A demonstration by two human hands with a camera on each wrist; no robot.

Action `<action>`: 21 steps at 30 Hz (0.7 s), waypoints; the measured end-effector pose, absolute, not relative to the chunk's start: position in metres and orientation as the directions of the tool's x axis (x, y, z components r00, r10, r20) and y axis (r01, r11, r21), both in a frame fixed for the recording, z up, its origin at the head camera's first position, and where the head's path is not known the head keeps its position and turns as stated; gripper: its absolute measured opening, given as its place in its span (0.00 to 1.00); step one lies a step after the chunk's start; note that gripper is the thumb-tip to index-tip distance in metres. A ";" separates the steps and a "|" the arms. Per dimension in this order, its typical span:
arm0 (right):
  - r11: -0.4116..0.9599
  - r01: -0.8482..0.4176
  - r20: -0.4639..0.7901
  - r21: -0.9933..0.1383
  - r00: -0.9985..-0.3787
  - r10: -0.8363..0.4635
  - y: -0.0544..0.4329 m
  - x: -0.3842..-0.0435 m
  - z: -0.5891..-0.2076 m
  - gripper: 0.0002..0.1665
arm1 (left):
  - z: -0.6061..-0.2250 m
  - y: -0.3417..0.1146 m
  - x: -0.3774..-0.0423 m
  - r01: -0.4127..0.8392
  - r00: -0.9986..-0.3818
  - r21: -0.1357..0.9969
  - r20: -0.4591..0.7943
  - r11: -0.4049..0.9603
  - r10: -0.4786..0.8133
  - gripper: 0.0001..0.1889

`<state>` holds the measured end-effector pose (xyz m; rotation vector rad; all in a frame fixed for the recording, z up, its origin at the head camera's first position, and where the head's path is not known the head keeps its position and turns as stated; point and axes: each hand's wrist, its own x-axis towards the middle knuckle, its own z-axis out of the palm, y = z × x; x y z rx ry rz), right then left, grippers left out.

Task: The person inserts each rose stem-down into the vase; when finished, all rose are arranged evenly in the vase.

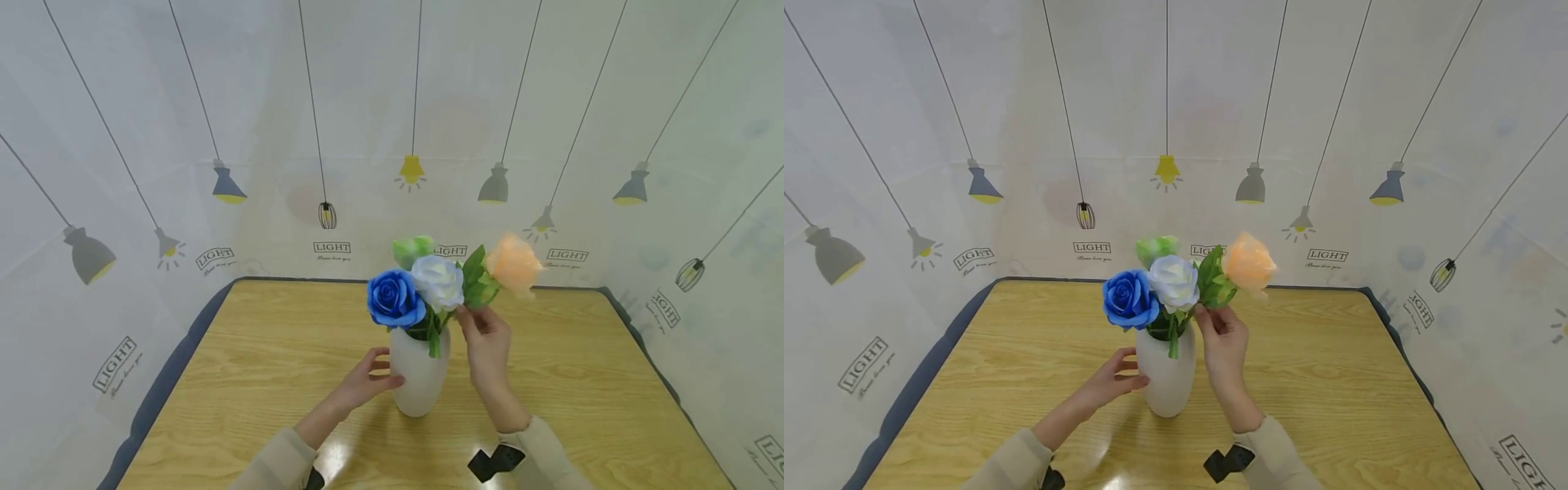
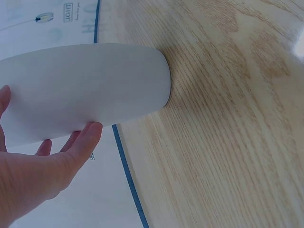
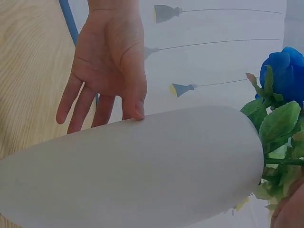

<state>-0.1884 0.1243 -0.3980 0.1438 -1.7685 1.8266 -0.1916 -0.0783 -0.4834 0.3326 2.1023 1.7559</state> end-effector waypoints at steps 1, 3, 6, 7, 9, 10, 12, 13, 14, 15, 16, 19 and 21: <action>0.062 -0.473 0.467 -0.879 -0.828 0.311 0.124 -0.187 -0.396 0.07 | -0.479 -0.078 -0.190 -0.062 -0.899 0.980 -0.138 0.191 0.416 0.34; 0.074 -0.457 0.458 -0.887 -0.844 0.278 0.123 -0.186 -0.394 0.06 | -0.479 -0.078 -0.190 -0.065 -0.898 0.979 -0.141 0.191 0.417 0.34; 0.100 -0.432 0.443 -0.896 -0.867 0.227 0.120 -0.181 -0.392 0.04 | -0.481 -0.078 -0.191 -0.080 -0.896 0.979 -0.153 0.188 0.416 0.35; 0.110 -0.419 0.433 -0.901 -0.876 0.214 0.119 -0.179 -0.391 0.04 | -0.482 -0.078 -0.191 -0.079 -0.897 0.979 -0.151 0.187 0.416 0.35; 0.126 -0.390 0.408 -0.912 -0.893 0.189 0.118 -0.177 -0.392 0.04 | -0.486 -0.078 -0.193 -0.083 -0.897 0.980 -0.154 0.183 0.414 0.35; 0.123 -0.385 0.402 -0.915 -0.899 0.176 0.117 -0.176 -0.394 0.04 | -0.487 -0.077 -0.193 -0.083 -0.897 0.980 -0.154 0.183 0.415 0.35; 0.134 -0.376 0.395 -0.917 -0.905 0.158 0.117 -0.176 -0.396 0.04 | -0.486 -0.077 -0.193 -0.076 -0.897 0.980 -0.148 0.184 0.417 0.35; 0.133 -0.368 0.386 -0.920 -0.910 0.151 0.117 -0.176 -0.397 0.04 | -0.486 -0.077 -0.192 -0.074 -0.897 0.980 -0.146 0.184 0.418 0.35; 0.142 -0.364 0.382 -0.921 -0.913 0.142 0.118 -0.176 -0.397 0.05 | -0.485 -0.077 -0.192 -0.074 -0.897 0.980 -0.147 0.185 0.418 0.35; 0.152 -0.363 0.383 -0.919 -0.915 0.131 0.118 -0.176 -0.398 0.05 | -0.485 -0.077 -0.192 -0.073 -0.897 0.980 -0.146 0.185 0.417 0.35; 0.163 -0.361 0.382 -0.918 -0.916 0.121 0.118 -0.176 -0.397 0.06 | -0.485 -0.077 -0.192 -0.072 -0.897 0.980 -0.145 0.185 0.417 0.35; 0.189 -0.351 0.372 -0.917 -0.924 0.090 0.120 -0.176 -0.397 0.08 | -0.484 -0.077 -0.192 -0.072 -0.899 0.981 -0.143 0.182 0.414 0.35; 0.195 -0.339 0.359 -0.920 -0.930 0.077 0.121 -0.176 -0.397 0.09 | -0.484 -0.077 -0.192 -0.070 -0.901 0.980 -0.142 0.185 0.411 0.35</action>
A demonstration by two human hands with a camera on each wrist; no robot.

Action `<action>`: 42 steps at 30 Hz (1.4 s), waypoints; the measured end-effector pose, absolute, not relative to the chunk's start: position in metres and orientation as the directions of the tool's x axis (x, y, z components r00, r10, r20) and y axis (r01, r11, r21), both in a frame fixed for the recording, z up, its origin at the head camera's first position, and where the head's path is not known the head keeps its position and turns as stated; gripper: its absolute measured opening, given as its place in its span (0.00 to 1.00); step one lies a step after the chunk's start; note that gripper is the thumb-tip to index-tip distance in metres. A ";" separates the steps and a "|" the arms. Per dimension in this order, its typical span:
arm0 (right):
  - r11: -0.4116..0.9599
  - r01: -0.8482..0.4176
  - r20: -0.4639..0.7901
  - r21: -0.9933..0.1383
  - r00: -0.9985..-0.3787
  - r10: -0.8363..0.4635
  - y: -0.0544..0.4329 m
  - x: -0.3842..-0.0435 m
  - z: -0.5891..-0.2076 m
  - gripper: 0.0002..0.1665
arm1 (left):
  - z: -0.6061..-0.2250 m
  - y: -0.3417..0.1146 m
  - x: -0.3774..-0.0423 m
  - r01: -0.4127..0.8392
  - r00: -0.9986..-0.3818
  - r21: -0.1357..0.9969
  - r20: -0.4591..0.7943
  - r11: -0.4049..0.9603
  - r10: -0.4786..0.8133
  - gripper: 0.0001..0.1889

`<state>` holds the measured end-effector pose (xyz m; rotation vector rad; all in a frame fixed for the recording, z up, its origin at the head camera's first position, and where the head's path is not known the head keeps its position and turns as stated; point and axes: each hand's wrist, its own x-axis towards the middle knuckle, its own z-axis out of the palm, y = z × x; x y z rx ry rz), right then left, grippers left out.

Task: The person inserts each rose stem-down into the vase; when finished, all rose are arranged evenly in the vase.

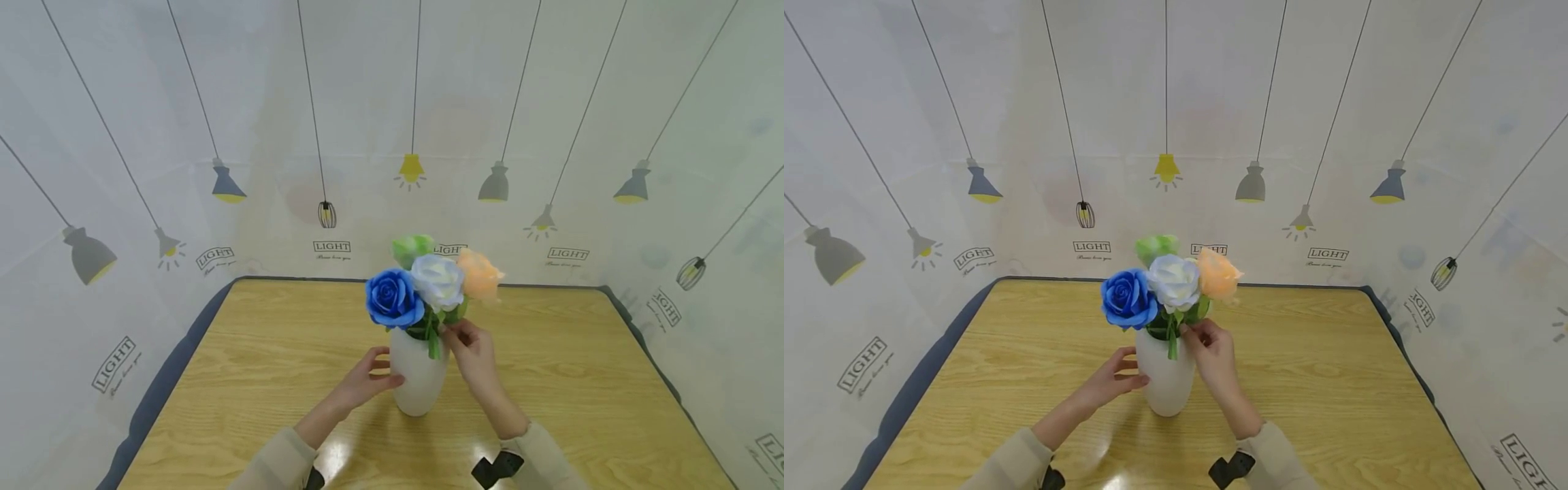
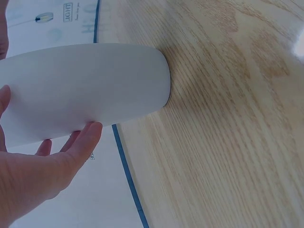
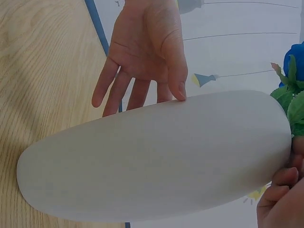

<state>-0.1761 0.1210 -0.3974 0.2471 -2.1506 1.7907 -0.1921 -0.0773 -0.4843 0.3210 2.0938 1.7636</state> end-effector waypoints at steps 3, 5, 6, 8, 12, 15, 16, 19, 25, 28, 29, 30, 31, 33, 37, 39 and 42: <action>0.196 -0.321 0.343 -0.926 -0.935 0.089 0.122 -0.175 -0.399 0.09 | -0.485 -0.077 -0.192 -0.068 -0.900 0.980 -0.142 0.188 0.412 0.35; 0.197 -0.318 0.344 -0.927 -0.933 0.109 0.122 -0.174 -0.400 0.06 | -0.486 -0.078 -0.193 -0.070 -0.900 0.979 -0.144 0.190 0.411 0.35; 0.198 -0.317 0.344 -0.928 -0.931 0.123 0.122 -0.173 -0.401 0.05 | -0.487 -0.078 -0.193 -0.070 -0.900 0.980 -0.144 0.188 0.412 0.35; 0.200 -0.322 0.354 -0.925 -0.923 0.151 0.122 -0.171 -0.402 0.03 | -0.487 -0.078 -0.193 -0.074 -0.900 0.980 -0.145 0.185 0.412 0.36; 0.184 -0.321 0.355 -0.929 -0.913 0.200 0.124 -0.172 -0.410 0.03 | -0.489 -0.078 -0.194 -0.071 -0.899 0.980 -0.143 0.186 0.413 0.35; 0.135 -0.282 0.308 -0.950 -0.916 0.258 0.126 -0.175 -0.422 0.07 | -0.489 -0.078 -0.194 -0.075 -0.899 0.980 -0.146 0.184 0.412 0.35; 0.100 -0.264 0.282 -0.959 -0.918 0.280 0.126 -0.175 -0.426 0.08 | -0.489 -0.078 -0.194 -0.077 -0.899 0.980 -0.147 0.182 0.412 0.35; 0.010 -0.244 0.232 -0.970 -0.908 0.350 0.125 -0.173 -0.437 0.10 | -0.488 -0.078 -0.194 -0.081 -0.899 0.980 -0.149 0.179 0.411 0.35; 0.034 -0.339 0.320 -0.940 -0.845 0.428 0.113 -0.161 -0.445 0.08 | -0.487 -0.078 -0.193 -0.081 -0.899 0.981 -0.147 0.174 0.412 0.36; 0.052 -0.448 0.424 -0.892 -0.795 0.433 0.106 -0.157 -0.438 0.05 | -0.487 -0.078 -0.193 -0.066 -0.901 0.981 -0.138 0.184 0.411 0.35; 0.052 -0.482 0.454 -0.875 -0.777 0.436 0.104 -0.156 -0.435 0.05 | -0.487 -0.078 -0.193 -0.058 -0.902 0.980 -0.133 0.190 0.411 0.35; 0.058 -0.502 0.473 -0.863 -0.764 0.438 0.102 -0.156 -0.432 0.04 | -0.488 -0.078 -0.194 -0.054 -0.902 0.980 -0.131 0.193 0.411 0.35; 0.065 -0.512 0.485 -0.856 -0.754 0.444 0.100 -0.155 -0.429 0.04 | -0.488 -0.078 -0.193 -0.051 -0.902 0.979 -0.129 0.195 0.412 0.35; 0.076 -0.522 0.494 -0.850 -0.738 0.459 0.096 -0.156 -0.423 0.04 | -0.489 -0.078 -0.193 -0.048 -0.903 0.978 -0.129 0.202 0.411 0.35; 0.100 -0.500 0.480 -0.860 -0.728 0.489 0.092 -0.161 -0.418 0.06 | -0.489 -0.078 -0.193 -0.045 -0.904 0.977 -0.129 0.210 0.409 0.35; 0.105 -0.490 0.472 -0.865 -0.726 0.500 0.091 -0.163 -0.416 0.10 | -0.489 -0.078 -0.193 -0.045 -0.904 0.976 -0.129 0.211 0.406 0.35; 0.076 -0.470 0.439 -0.880 -0.740 0.510 0.090 -0.167 -0.414 0.16 | -0.488 -0.078 -0.192 -0.056 -0.903 0.978 -0.134 0.199 0.407 0.35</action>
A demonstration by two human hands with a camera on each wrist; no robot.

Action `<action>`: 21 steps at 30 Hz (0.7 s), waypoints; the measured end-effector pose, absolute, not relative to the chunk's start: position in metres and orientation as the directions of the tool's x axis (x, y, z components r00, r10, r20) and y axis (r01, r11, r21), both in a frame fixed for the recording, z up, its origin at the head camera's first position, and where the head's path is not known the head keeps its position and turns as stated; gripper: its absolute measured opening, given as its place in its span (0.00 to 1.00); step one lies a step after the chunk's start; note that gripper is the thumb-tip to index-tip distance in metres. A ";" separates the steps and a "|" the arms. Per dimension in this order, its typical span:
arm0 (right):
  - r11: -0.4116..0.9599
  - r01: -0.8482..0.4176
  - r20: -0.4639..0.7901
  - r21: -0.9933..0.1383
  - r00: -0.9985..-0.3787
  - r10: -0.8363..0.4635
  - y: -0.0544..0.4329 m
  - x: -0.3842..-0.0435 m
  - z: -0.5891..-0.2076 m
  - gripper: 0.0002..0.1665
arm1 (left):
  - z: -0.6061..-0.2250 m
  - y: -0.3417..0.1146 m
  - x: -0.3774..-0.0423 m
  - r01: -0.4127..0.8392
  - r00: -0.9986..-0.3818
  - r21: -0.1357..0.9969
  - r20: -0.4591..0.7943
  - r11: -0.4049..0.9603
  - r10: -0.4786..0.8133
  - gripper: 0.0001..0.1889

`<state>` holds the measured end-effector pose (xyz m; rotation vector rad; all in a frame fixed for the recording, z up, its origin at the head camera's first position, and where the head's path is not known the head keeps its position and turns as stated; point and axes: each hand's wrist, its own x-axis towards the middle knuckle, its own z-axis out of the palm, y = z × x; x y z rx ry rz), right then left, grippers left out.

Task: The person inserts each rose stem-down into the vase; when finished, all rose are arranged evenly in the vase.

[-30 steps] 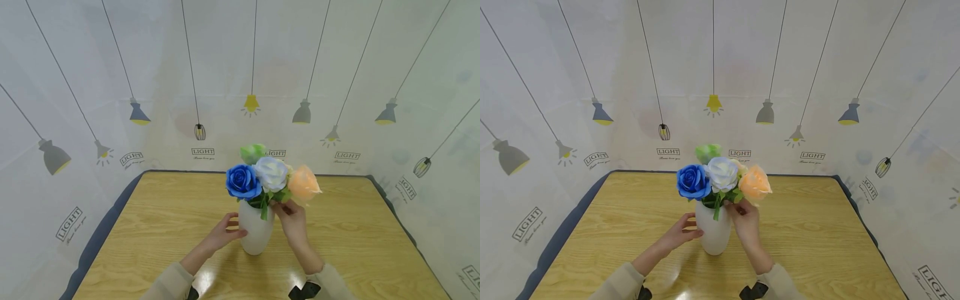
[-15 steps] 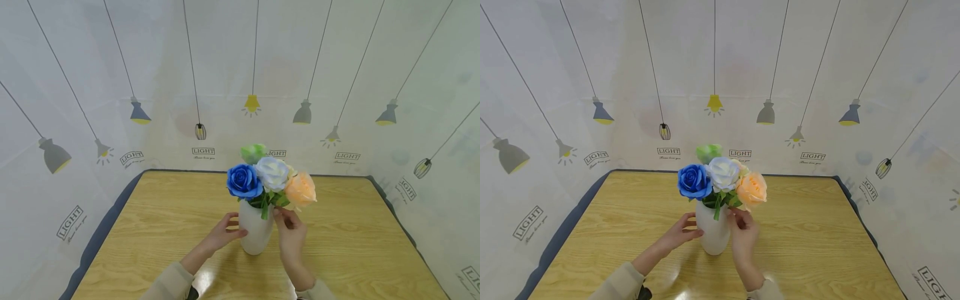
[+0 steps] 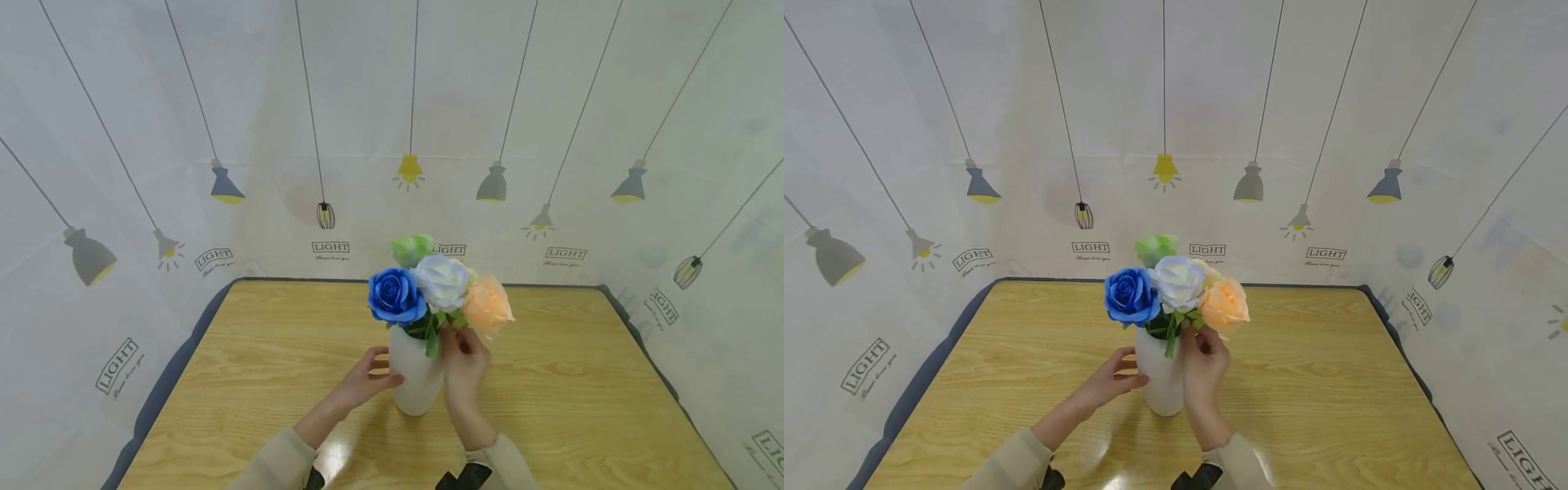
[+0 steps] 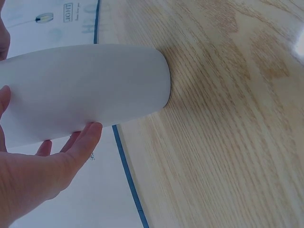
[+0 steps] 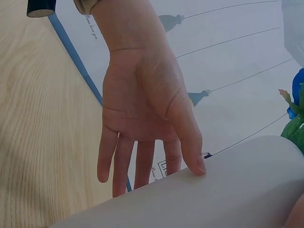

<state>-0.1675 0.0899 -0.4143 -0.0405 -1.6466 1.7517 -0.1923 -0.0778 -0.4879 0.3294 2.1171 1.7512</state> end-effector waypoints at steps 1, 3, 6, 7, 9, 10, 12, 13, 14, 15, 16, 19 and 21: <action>0.063 -0.461 0.425 -0.885 -0.745 0.515 0.090 -0.169 -0.414 0.16 | -0.488 -0.078 -0.192 -0.061 -0.903 0.979 -0.137 0.194 0.407 0.35; 0.032 -0.447 0.397 -0.894 -0.756 0.520 0.089 -0.171 -0.413 0.16 | -0.488 -0.078 -0.192 -0.071 -0.902 0.980 -0.143 0.186 0.409 0.35; -0.008 -0.416 0.350 -0.909 -0.776 0.525 0.089 -0.173 -0.412 0.14 | -0.486 -0.078 -0.192 -0.062 -0.902 0.981 -0.134 0.186 0.410 0.34; -0.018 -0.407 0.338 -0.913 -0.781 0.525 0.091 -0.175 -0.414 0.13 | -0.486 -0.078 -0.192 -0.059 -0.903 0.981 -0.132 0.187 0.410 0.34; -0.044 -0.389 0.312 -0.920 -0.797 0.517 0.093 -0.179 -0.418 0.11 | -0.486 -0.078 -0.193 -0.053 -0.903 0.981 -0.126 0.186 0.410 0.34; -0.054 -0.377 0.298 -0.925 -0.805 0.513 0.095 -0.181 -0.421 0.10 | -0.487 -0.078 -0.193 -0.047 -0.904 0.981 -0.121 0.186 0.410 0.34; -0.065 -0.360 0.282 -0.931 -0.818 0.501 0.097 -0.184 -0.426 0.09 | -0.488 -0.079 -0.194 -0.047 -0.905 0.982 -0.119 0.181 0.408 0.34; -0.070 -0.354 0.276 -0.933 -0.825 0.494 0.098 -0.186 -0.428 0.09 | -0.488 -0.079 -0.194 -0.047 -0.906 0.983 -0.117 0.179 0.406 0.34; -0.070 -0.350 0.274 -0.934 -0.830 0.486 0.099 -0.186 -0.429 0.08 | -0.488 -0.078 -0.194 -0.045 -0.907 0.983 -0.115 0.179 0.405 0.34; -0.068 -0.348 0.275 -0.935 -0.833 0.480 0.100 -0.186 -0.430 0.07 | -0.488 -0.078 -0.194 -0.044 -0.908 0.982 -0.115 0.181 0.402 0.34; -0.065 -0.346 0.276 -0.936 -0.836 0.474 0.100 -0.186 -0.430 0.07 | -0.489 -0.078 -0.194 -0.043 -0.910 0.982 -0.114 0.183 0.399 0.34; -0.057 -0.349 0.287 -0.935 -0.843 0.455 0.102 -0.185 -0.431 0.08 | -0.488 -0.077 -0.193 -0.042 -0.910 0.981 -0.117 0.191 0.398 0.35; -0.048 -0.342 0.286 -0.938 -0.848 0.445 0.103 -0.183 -0.433 0.07 | -0.487 -0.077 -0.193 -0.048 -0.909 0.980 -0.124 0.193 0.399 0.35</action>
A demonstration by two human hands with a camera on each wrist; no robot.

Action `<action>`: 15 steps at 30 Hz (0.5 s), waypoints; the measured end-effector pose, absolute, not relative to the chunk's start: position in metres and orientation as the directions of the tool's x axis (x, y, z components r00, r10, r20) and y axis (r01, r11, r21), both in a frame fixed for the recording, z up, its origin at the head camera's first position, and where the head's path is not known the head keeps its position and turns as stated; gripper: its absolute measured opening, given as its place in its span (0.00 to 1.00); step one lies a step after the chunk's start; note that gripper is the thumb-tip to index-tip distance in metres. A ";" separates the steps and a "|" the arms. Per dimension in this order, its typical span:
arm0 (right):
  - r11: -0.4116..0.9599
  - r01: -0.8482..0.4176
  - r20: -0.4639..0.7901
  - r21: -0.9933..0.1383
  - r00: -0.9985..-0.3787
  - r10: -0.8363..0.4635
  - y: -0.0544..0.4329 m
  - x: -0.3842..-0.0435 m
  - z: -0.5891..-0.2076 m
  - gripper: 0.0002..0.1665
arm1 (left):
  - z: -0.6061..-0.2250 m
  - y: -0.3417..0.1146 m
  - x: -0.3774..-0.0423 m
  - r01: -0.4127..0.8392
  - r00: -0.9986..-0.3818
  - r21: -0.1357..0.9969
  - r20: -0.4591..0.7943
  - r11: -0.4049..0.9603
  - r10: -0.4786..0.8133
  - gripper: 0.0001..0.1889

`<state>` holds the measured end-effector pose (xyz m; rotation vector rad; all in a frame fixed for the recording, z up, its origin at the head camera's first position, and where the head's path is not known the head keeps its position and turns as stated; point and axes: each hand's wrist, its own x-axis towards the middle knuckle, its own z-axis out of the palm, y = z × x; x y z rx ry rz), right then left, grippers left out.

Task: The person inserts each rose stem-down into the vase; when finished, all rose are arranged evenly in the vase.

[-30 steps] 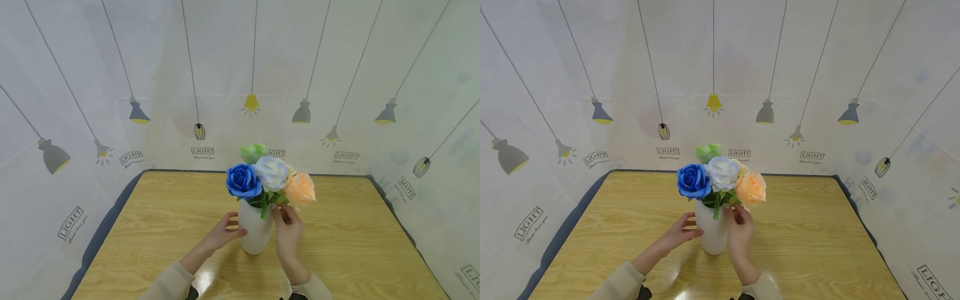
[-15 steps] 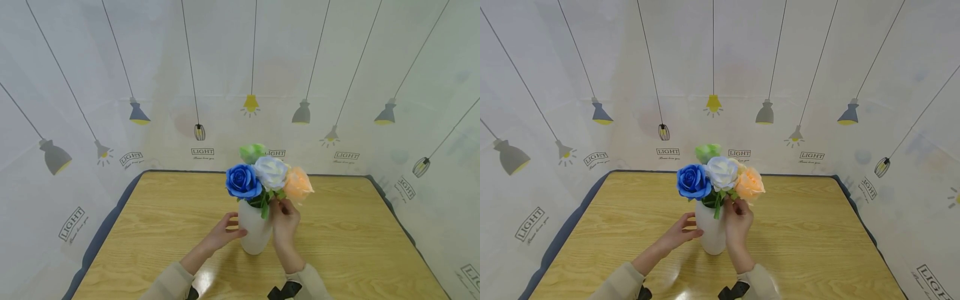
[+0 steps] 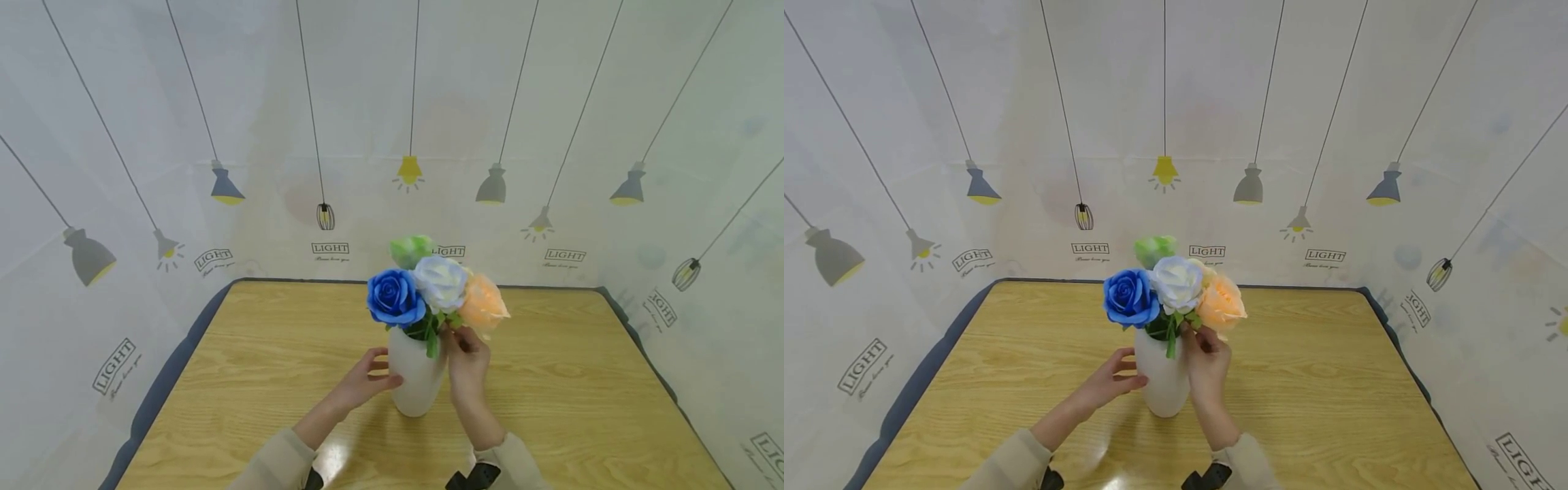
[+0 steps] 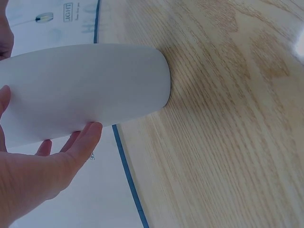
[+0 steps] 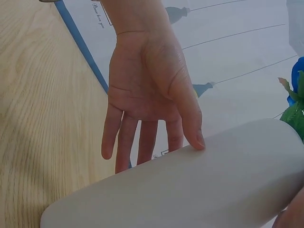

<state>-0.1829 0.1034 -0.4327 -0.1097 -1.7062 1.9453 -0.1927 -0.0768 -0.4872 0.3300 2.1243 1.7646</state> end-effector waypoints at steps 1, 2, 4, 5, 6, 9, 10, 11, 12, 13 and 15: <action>-0.040 -0.335 0.284 -0.941 -0.850 0.443 0.104 -0.182 -0.434 0.06 | -0.487 -0.077 -0.192 -0.050 -0.908 0.980 -0.126 0.195 0.401 0.35; -0.039 -0.332 0.282 -0.942 -0.852 0.441 0.104 -0.181 -0.435 0.06 | -0.486 -0.076 -0.192 -0.051 -0.906 0.979 -0.127 0.195 0.403 0.34; -0.038 -0.322 0.272 -0.946 -0.852 0.447 0.106 -0.179 -0.437 0.04 | -0.485 -0.076 -0.191 -0.052 -0.906 0.980 -0.127 0.191 0.404 0.34; -0.041 -0.318 0.267 -0.947 -0.852 0.451 0.107 -0.178 -0.438 0.05 | -0.485 -0.076 -0.191 -0.049 -0.906 0.981 -0.123 0.187 0.405 0.34; -0.041 -0.317 0.265 -0.948 -0.851 0.453 0.109 -0.178 -0.439 0.05 | -0.485 -0.076 -0.191 -0.048 -0.906 0.982 -0.121 0.184 0.406 0.34; -0.036 -0.318 0.269 -0.947 -0.851 0.450 0.116 -0.175 -0.444 0.08 | -0.485 -0.077 -0.191 -0.039 -0.906 0.981 -0.114 0.190 0.407 0.34; -0.025 -0.316 0.273 -0.948 -0.854 0.442 0.120 -0.174 -0.445 0.08 | -0.485 -0.077 -0.192 -0.039 -0.906 0.981 -0.115 0.192 0.407 0.33; -0.010 -0.315 0.281 -0.949 -0.859 0.429 0.124 -0.173 -0.446 0.09 | -0.485 -0.077 -0.192 -0.040 -0.906 0.980 -0.119 0.197 0.407 0.33; 0.010 -0.318 0.293 -0.948 -0.863 0.411 0.127 -0.170 -0.445 0.08 | -0.486 -0.077 -0.192 -0.043 -0.905 0.979 -0.123 0.199 0.406 0.33; 0.028 -0.314 0.299 -0.949 -0.868 0.396 0.131 -0.168 -0.445 0.08 | -0.487 -0.078 -0.192 -0.046 -0.905 0.979 -0.126 0.200 0.406 0.33; 0.069 -0.294 0.300 -0.953 -0.887 0.352 0.140 -0.164 -0.442 0.08 | -0.487 -0.079 -0.193 -0.050 -0.905 0.979 -0.128 0.196 0.407 0.34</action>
